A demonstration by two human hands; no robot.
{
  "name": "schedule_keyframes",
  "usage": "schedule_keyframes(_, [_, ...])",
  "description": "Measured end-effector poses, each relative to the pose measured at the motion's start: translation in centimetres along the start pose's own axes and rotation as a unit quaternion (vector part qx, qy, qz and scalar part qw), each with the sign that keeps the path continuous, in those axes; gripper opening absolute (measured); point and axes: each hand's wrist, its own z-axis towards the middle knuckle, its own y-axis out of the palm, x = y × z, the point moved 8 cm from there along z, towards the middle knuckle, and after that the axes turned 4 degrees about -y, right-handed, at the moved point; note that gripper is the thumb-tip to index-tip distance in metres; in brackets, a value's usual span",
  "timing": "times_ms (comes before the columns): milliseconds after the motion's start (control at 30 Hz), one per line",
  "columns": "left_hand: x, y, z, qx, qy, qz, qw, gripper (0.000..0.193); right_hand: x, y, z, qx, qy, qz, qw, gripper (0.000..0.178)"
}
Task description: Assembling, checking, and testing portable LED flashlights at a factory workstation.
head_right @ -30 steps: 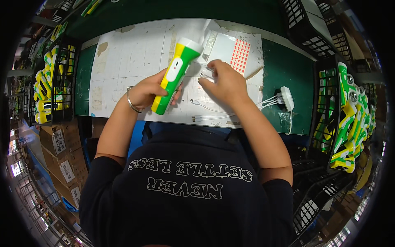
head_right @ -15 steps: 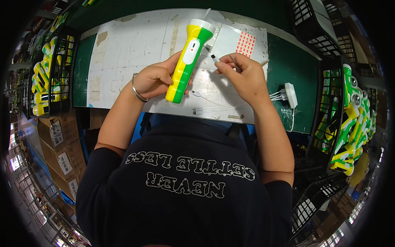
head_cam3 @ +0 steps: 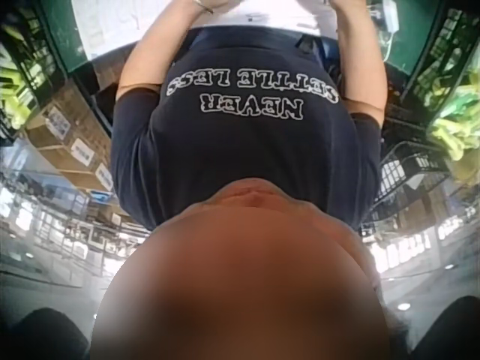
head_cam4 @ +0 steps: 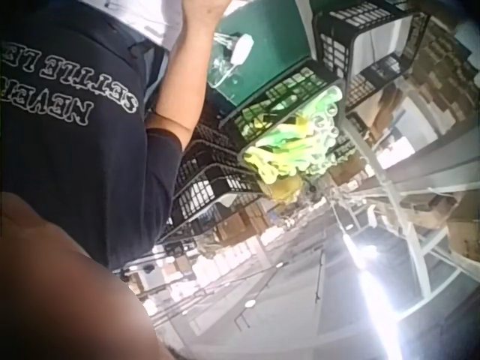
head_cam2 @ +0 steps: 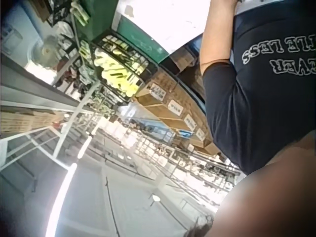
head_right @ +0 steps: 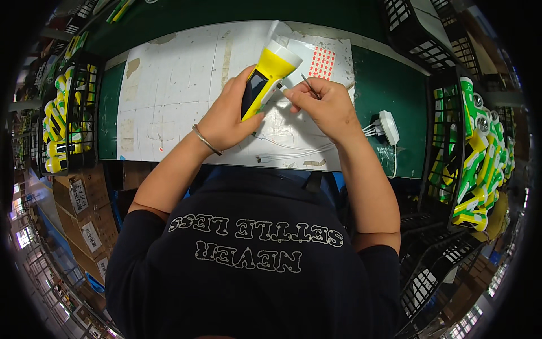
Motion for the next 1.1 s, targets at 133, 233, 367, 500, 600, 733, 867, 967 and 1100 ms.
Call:
schedule_keyframes(133, [0.0, -0.4, -0.1, 0.018, -0.027, 0.083, 0.996, 0.074, 0.6, 0.0, 0.0, -0.005, 0.031, -0.006, 0.999, 0.017])
schedule_keyframes(233, [-0.1, 0.1, -0.3, 0.024, -0.003, 0.053, 0.998, 0.073, 1.0, 0.1, 0.0, -0.017, 0.049, -0.003, 0.999, 0.014])
schedule_keyframes(367, [0.1, 0.0, -0.2, 0.026, -0.030, 0.081, 0.996, 0.071, 1.2, 0.1, 0.5, -0.006, 0.031, 0.010, 0.999, 0.018])
schedule_keyframes(500, [0.0, -0.6, -0.1, 0.043, -0.017, 0.092, 0.995, 0.071, 1.4, 0.7, 0.9, -0.004, 0.035, 0.026, 0.999, 0.019])
schedule_keyframes(600, [-2.0, -3.3, 0.2, 0.114, -0.079, 0.117, 0.983, 0.071, 0.3, 1.3, 0.5, -0.013, 0.006, -0.045, 0.999, 0.022])
schedule_keyframes(733, [-1.0, -14.3, -4.6, 0.441, 0.208, 0.158, 0.859, 0.076, 1.2, 0.3, -1.2, -0.009, -0.006, -0.057, 0.998, 0.018])
schedule_keyframes(867, [-7.6, -28.9, -9.0, 0.494, -0.058, 0.344, 0.797, 0.072, -0.3, -0.2, -1.8, 0.091, -0.108, -0.186, 0.972, 0.019])
schedule_keyframes(967, [-13.1, -40.4, -17.1, 0.507, -0.246, 0.393, 0.727, 0.071, -1.0, 0.9, -2.0, 0.106, -0.107, -0.184, 0.971, 0.026])
schedule_keyframes(1100, [-15.9, -46.7, -21.5, 0.423, -0.490, 0.436, 0.625, 0.071, -1.2, 3.3, -1.8, 0.062, -0.166, -0.213, 0.961, 0.022])
